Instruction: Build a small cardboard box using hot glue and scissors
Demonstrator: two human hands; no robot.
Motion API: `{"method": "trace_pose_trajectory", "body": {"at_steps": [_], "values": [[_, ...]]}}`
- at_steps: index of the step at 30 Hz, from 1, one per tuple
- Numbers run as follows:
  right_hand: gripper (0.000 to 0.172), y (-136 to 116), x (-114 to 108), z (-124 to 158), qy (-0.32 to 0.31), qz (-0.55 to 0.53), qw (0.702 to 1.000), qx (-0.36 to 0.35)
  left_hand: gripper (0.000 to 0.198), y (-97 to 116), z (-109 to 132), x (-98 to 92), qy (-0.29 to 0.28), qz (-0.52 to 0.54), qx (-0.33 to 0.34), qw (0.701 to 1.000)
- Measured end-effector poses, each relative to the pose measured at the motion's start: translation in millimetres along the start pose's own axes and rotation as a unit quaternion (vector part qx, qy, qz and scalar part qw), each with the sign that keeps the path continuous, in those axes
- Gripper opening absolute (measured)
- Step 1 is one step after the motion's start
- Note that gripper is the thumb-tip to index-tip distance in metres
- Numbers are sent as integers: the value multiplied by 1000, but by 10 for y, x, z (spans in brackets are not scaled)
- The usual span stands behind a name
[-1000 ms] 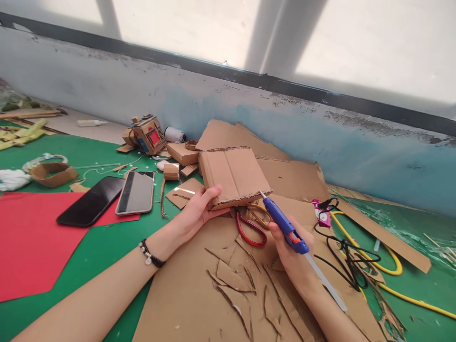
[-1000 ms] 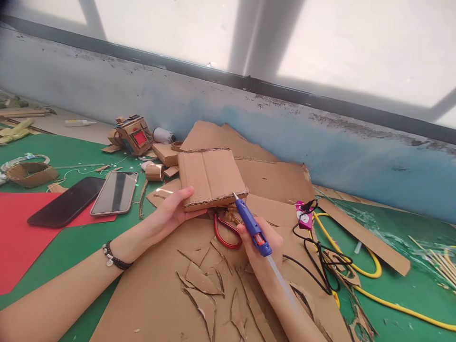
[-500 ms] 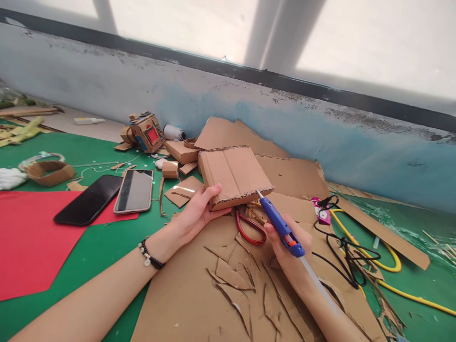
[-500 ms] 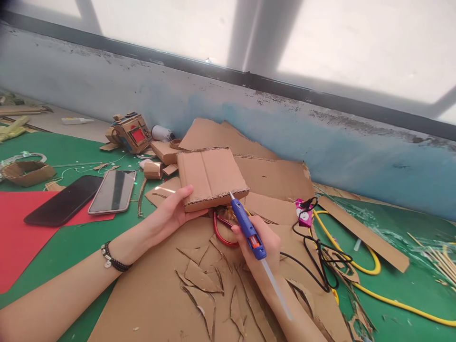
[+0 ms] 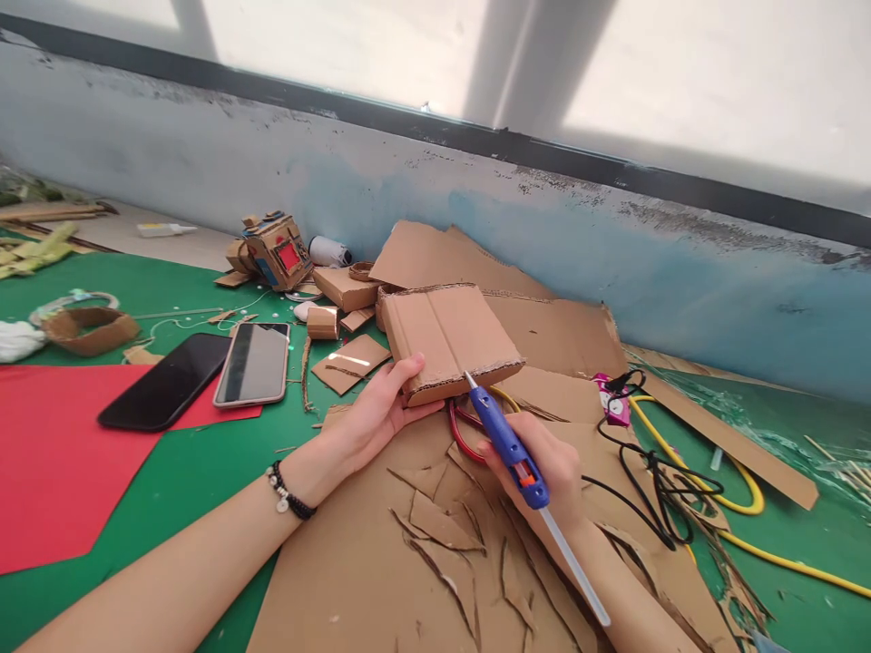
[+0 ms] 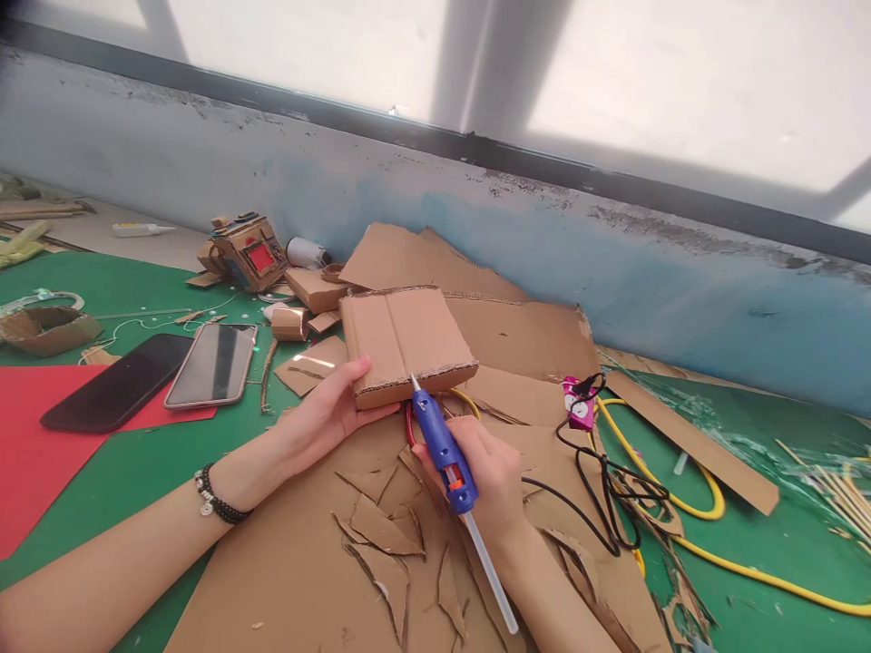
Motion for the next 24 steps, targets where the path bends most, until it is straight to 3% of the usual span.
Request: {"method": "trace_pose_trajectory", "body": {"at_steps": [3, 11, 16, 24], "values": [[13, 5, 0, 0, -18, -8, 1000, -20, 35, -12, -4, 2, 17, -1, 6, 1000], [18, -24, -51, 6, 16, 0, 996, 88, 37, -2, -8, 10, 27, 8, 4, 1000], [18, 92, -116, 15, 9, 22, 995, 92, 37, 12, 5, 17, 22, 2, 3, 1000], [25, 219, -149, 30, 53, 63, 989, 121, 36, 1, -2, -8, 14, 1, 10, 1000]]}}
Point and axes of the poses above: each hand's wrist, its own z-axis away from the middle knuckle, its own x-axis out of the palm, y = z × x, the point moved 1 cm from there along -z, towards the middle knuckle, and after that the axes turned 3 degrees about -x, right-handed, at the moved point
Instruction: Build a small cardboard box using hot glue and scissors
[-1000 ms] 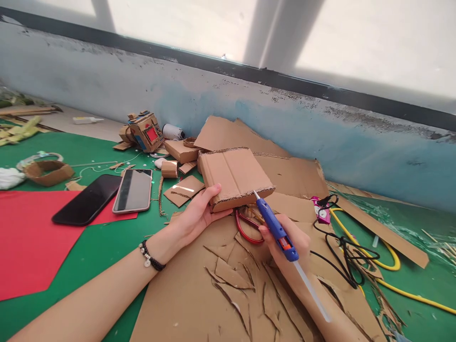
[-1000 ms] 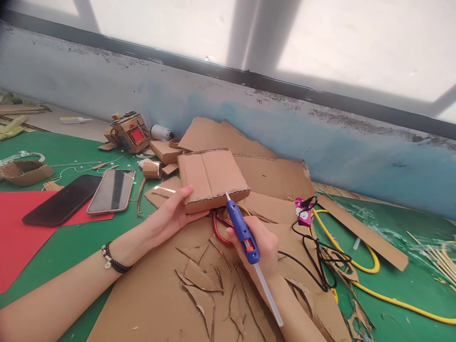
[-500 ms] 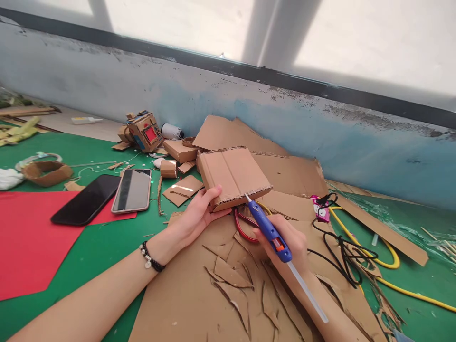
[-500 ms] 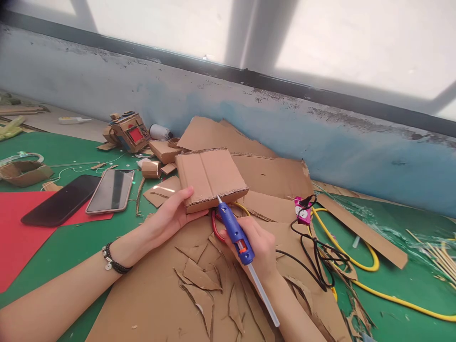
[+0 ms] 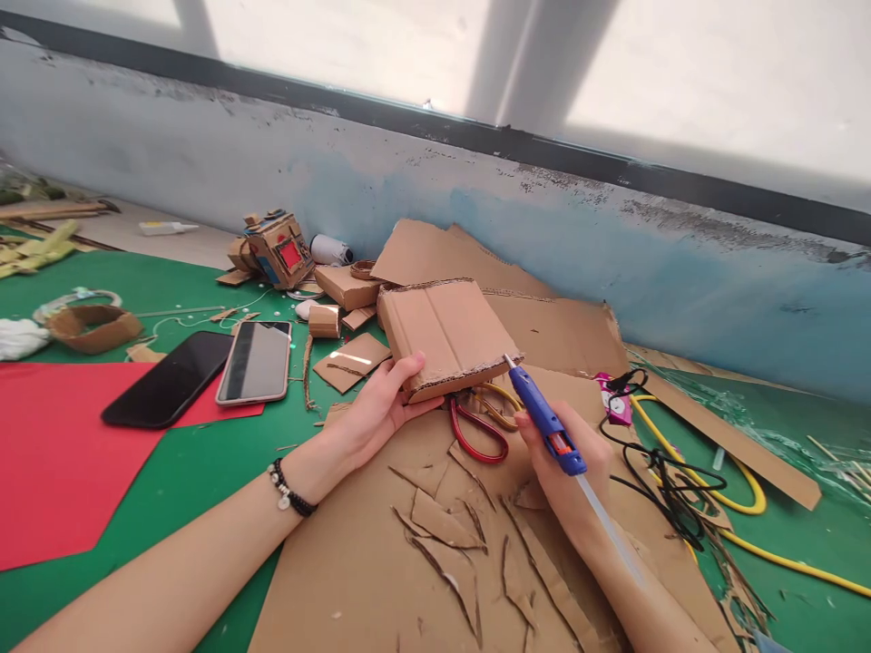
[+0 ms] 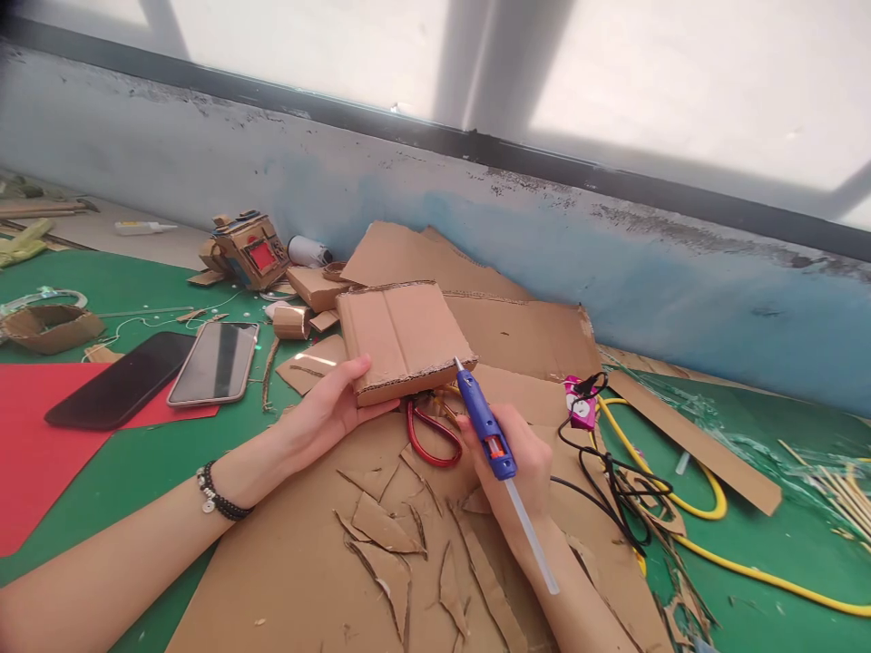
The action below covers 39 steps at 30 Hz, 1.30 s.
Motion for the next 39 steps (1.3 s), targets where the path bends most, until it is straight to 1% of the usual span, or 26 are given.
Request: {"method": "trace_pose_trajectory", "body": {"at_steps": [2, 7, 10, 14, 16, 17, 19, 23, 28, 31, 34, 39], "values": [[24, -19, -5, 0, 0, -3, 1000, -1, 35, -2, 2, 0, 0, 1, 1, 1000], [19, -162, 30, 33, -39, -25, 998, -36, 35, -4, 1, 8, 7, 3, 2, 1000], [15, -227, 51, 53, -41, -33, 997, -52, 38, -5, 0, 7, 6, 3, 5, 1000], [8, -197, 18, 40, -63, -38, 994, -80, 40, -5, 4, 3, -10, 3, -2, 1000], [8, -167, -13, 25, -58, -36, 994, -91, 40, -1, 10, 5, -23, 6, -3, 1000], [9, -157, -28, 18, -48, -32, 994, -88, 38, 1, 14, 7, -30, 8, -4, 1000], [12, -151, -51, 11, -25, -21, 998, -59, 36, 6, 21, 13, -39, 13, -8, 999], [23, -155, -72, 7, -12, -5, 1000, -1, 36, 17, 30, 20, -35, 21, -7, 999], [26, -106, -99, -11, 15, 4, 999, 39, 33, 15, 27, 11, -38, 22, 2, 999], [27, -107, -106, -5, 15, 3, 999, 44, 37, 9, 30, 16, -39, 23, 5, 999], [24, -166, -95, 15, 5, 6, 1000, 22, 42, 11, 44, 38, -36, 23, 11, 999], [11, -257, -66, 17, -16, -1, 996, -82, 41, 10, 61, 71, -30, 20, 20, 999]]}}
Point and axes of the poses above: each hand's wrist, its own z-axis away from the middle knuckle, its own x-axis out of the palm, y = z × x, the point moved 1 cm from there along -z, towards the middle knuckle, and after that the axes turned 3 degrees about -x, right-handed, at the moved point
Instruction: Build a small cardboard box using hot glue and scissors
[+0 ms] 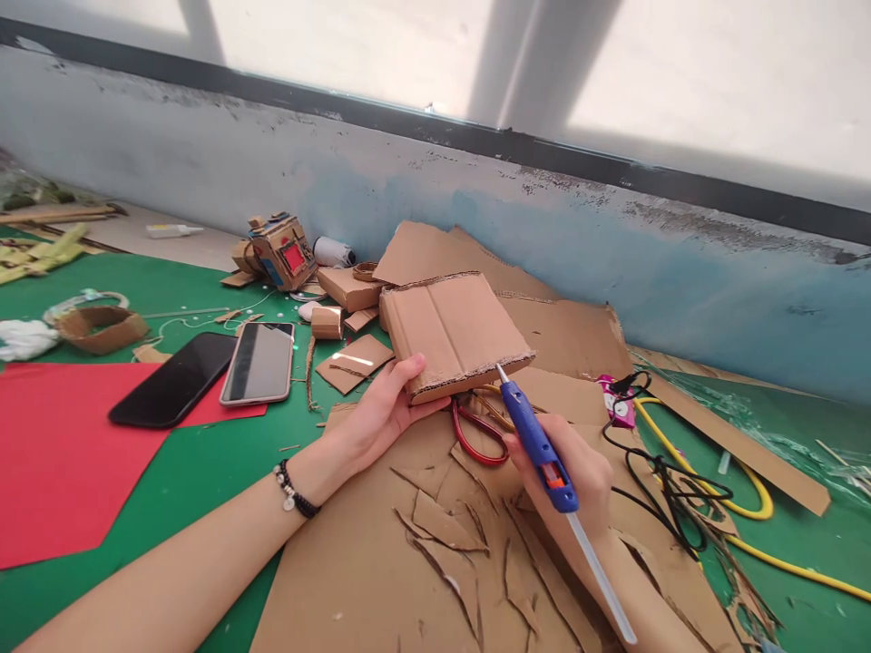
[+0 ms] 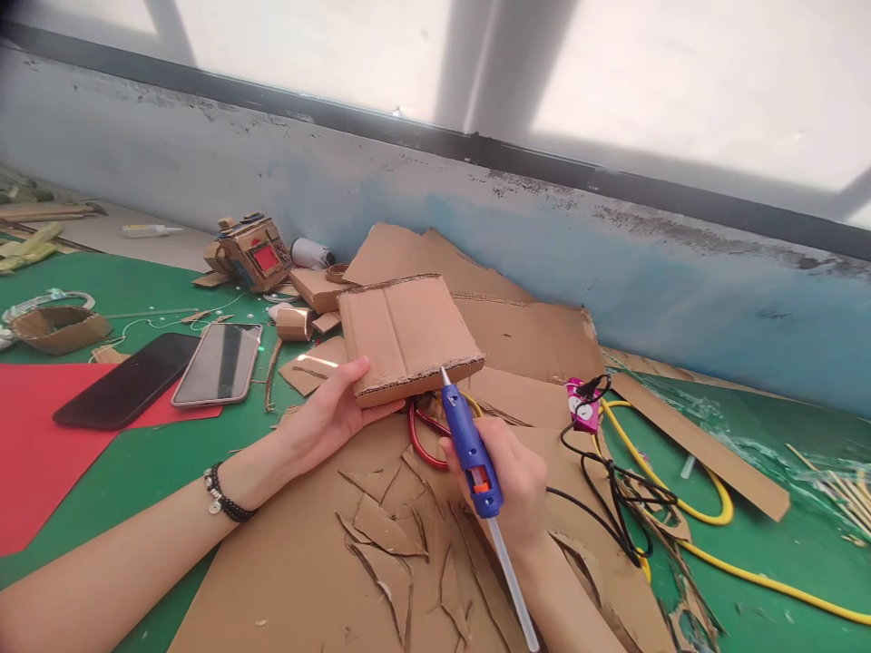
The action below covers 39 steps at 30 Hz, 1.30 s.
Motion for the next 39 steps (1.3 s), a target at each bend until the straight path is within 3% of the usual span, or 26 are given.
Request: {"method": "trace_pose_trajectory", "body": {"at_steps": [6, 11, 17, 24, 28, 39], "values": [[13, 39, 1, -8, -24, -25, 996, -78, 40, -22, -6, -2, -9, -7, -2, 1000], [13, 80, -27, -6, -23, -19, 996, -83, 40, -21, 0, -11, -8, -7, 0, 1000], [10, 111, -60, -11, 10, -1, 1000, 3, 46, 1, 4, -2, -6, -19, 9, 1000], [23, 161, -62, -11, 36, 21, 992, 115, 64, 41, -11, -45, 2, -53, 52, 997], [27, 157, -65, -15, 40, 19, 990, 137, 65, 46, -20, -71, 3, -54, 57, 997], [12, 82, -4, 1, 0, -18, 1000, -4, 58, 72, 18, -5, 16, -44, 68, 997]]}}
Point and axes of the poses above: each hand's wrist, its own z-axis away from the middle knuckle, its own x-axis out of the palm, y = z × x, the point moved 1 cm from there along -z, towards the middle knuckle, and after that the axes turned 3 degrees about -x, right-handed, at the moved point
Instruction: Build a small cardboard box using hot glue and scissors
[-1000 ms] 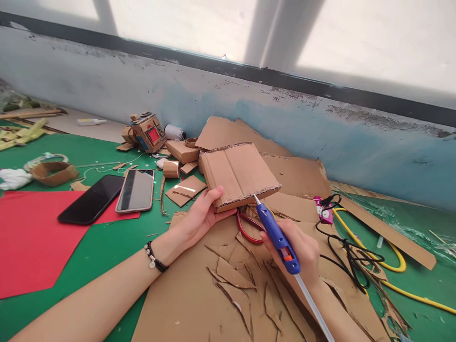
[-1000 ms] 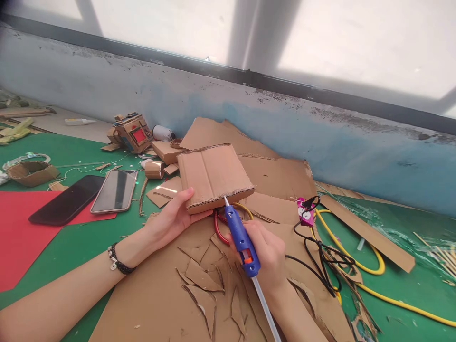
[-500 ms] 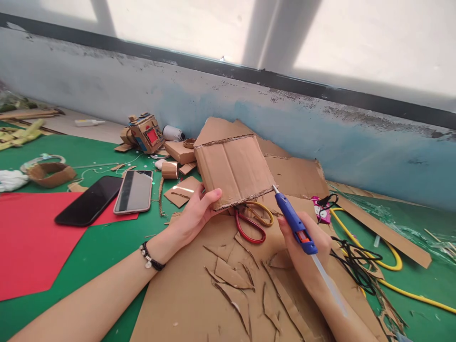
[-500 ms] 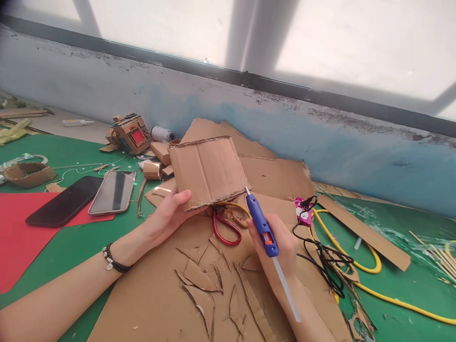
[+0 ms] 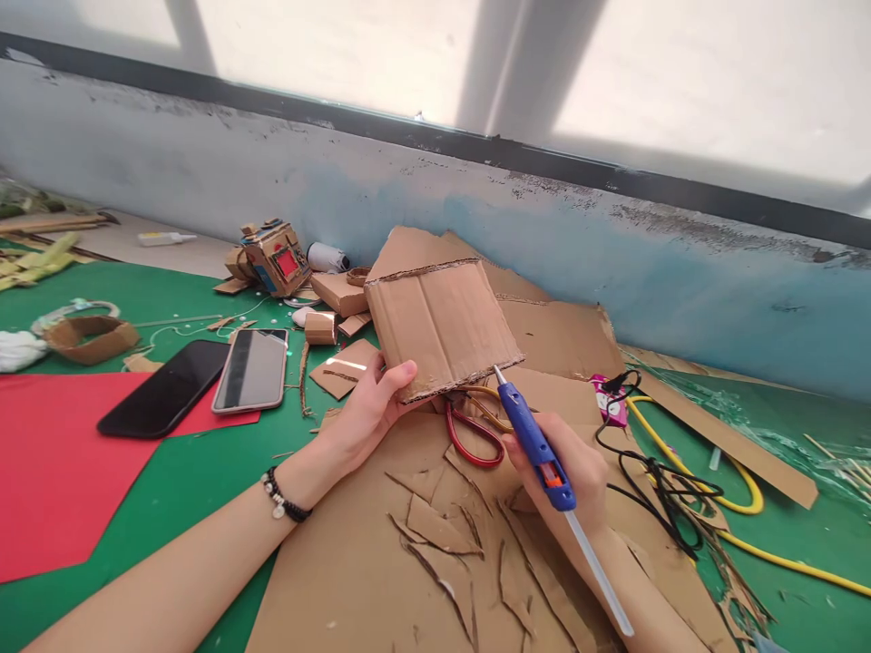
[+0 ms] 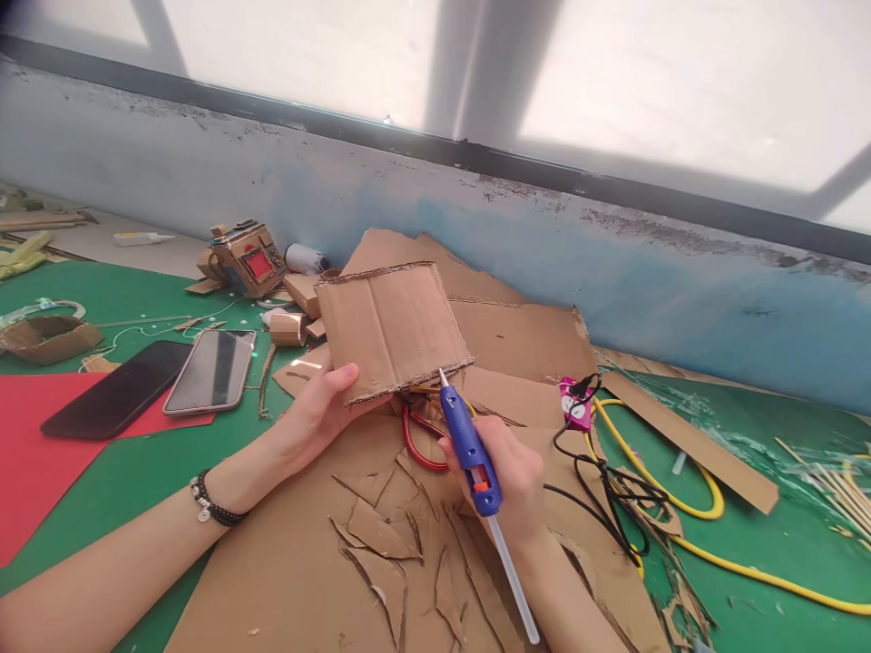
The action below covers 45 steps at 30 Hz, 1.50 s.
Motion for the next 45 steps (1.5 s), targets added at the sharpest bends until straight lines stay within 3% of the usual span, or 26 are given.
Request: {"method": "trace_pose_trajectory", "body": {"at_steps": [13, 20, 25, 28, 33, 45], "values": [[18, 146, -37, 6, 42, 30, 996, 75, 63, 1, -3, -36, 0, 5, -4, 1000], [27, 182, -25, 40, 44, 41, 990, 124, 56, 61, 23, -31, -42, 32, 6, 999], [27, 117, -44, 21, 59, 57, 987, 138, 57, 83, 20, -23, -9, 24, 22, 999], [21, 79, -53, 4, 52, 37, 992, 108, 51, 50, 2, -30, 23, 1, 12, 1000], [9, 75, 14, 31, 13, -2, 1000, -16, 51, 13, 4, -22, 21, 1, -19, 1000], [8, 161, -27, 27, 22, 20, 999, -22, 53, 10, 36, -23, 3, 14, -67, 998]]}}
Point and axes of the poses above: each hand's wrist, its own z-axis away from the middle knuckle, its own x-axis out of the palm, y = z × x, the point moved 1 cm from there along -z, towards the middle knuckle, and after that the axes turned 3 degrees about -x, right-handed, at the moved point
